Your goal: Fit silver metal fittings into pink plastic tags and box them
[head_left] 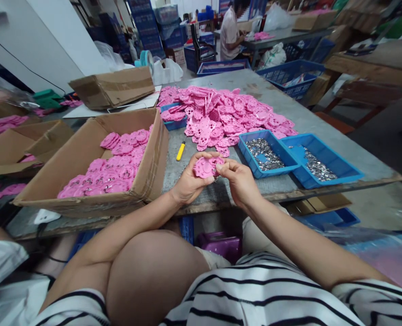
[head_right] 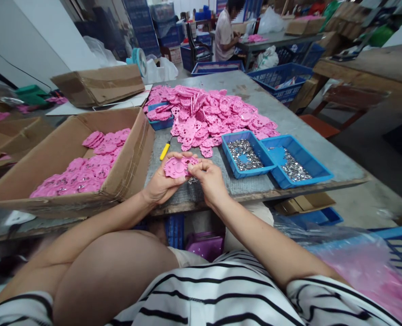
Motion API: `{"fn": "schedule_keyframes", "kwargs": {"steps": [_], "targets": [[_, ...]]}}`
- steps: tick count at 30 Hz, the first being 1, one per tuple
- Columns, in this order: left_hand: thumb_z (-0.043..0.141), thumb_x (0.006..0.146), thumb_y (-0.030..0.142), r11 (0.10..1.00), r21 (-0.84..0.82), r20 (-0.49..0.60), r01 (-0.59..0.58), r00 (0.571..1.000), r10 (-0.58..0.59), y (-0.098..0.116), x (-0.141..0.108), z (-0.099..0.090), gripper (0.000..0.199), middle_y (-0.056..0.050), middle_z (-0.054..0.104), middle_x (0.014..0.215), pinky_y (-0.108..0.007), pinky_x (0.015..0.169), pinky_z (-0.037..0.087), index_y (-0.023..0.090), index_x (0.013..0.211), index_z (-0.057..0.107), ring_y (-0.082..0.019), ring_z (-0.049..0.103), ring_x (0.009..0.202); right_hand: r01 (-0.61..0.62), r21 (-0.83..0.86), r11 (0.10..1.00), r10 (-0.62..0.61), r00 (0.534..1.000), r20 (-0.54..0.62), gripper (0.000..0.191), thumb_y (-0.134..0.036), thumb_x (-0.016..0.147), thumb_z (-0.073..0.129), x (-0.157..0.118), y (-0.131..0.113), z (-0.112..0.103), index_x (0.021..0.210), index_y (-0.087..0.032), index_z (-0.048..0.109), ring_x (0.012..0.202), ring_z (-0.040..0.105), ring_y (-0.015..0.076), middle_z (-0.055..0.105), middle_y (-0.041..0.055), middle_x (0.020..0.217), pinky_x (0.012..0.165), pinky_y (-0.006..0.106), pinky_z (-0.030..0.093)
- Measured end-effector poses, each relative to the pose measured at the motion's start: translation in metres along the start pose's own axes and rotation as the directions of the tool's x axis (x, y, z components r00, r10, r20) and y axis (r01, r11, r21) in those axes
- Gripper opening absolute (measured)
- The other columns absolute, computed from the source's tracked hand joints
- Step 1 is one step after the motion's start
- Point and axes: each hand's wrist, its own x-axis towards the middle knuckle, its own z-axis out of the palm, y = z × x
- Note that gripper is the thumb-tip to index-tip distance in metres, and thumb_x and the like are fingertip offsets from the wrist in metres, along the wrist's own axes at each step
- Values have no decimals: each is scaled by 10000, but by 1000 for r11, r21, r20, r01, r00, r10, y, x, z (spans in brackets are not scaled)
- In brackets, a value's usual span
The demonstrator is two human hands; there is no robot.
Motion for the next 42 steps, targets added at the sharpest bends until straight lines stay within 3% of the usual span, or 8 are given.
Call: {"fn": "schedule_keyframes", "kwargs": {"steps": [17,23,26,29,33,37,42], "targets": [[858,552,204,999,-7,-11,-35,999,34,-1,1,0,504,-13,604,1181,-370,1072,355,256,956,561,-208,518,1231,34,0,999,-34,999,-27,297,-404,588,772,2,5,3,512,-206,564,844,544,181,600,40,852,867,351,432],[835,587,183,996,23,-6,-85,996,85,-5,0,-2,457,-14,620,1170,-364,1069,362,252,953,572,-196,544,1198,109,-58,992,-113,991,-69,286,-414,615,754,0,12,7,559,-210,562,881,539,182,583,34,875,913,355,414],[818,595,165,996,24,-22,-83,996,83,-5,1,-1,459,-20,630,1179,-352,1065,371,251,978,580,-192,552,1186,94,-28,995,-96,993,-73,290,-420,598,768,0,14,8,634,-218,563,822,529,170,570,13,813,860,339,432],[792,590,167,1000,-11,-79,-12,997,11,-3,2,1,511,-40,632,1202,-362,1047,400,247,1048,580,-214,548,1200,45,40,998,-44,998,-38,328,-456,596,765,0,13,6,673,-226,545,711,501,147,544,-15,713,771,315,446],[669,631,125,990,-86,-137,114,983,-125,1,5,3,623,-49,635,1205,-426,976,468,265,1222,526,-231,578,1163,25,43,999,-24,1000,-5,348,-502,636,721,1,13,0,617,-223,516,650,472,134,511,-25,635,703,297,433],[554,623,62,979,-119,-161,169,969,-186,2,6,1,684,-37,663,1128,-489,946,492,263,1274,495,-222,624,1068,31,-39,999,-32,999,-40,332,-499,645,701,6,13,-12,635,-225,513,650,482,133,554,-8,696,676,296,428],[573,589,24,970,-160,-155,182,966,-207,4,4,1,719,-19,670,1074,-539,948,494,257,1263,478,-228,642,1042,218,-246,944,-253,960,-118,223,-417,677,671,36,-6,-49,736,-222,579,669,509,142,592,7,749,682,306,437]]}}
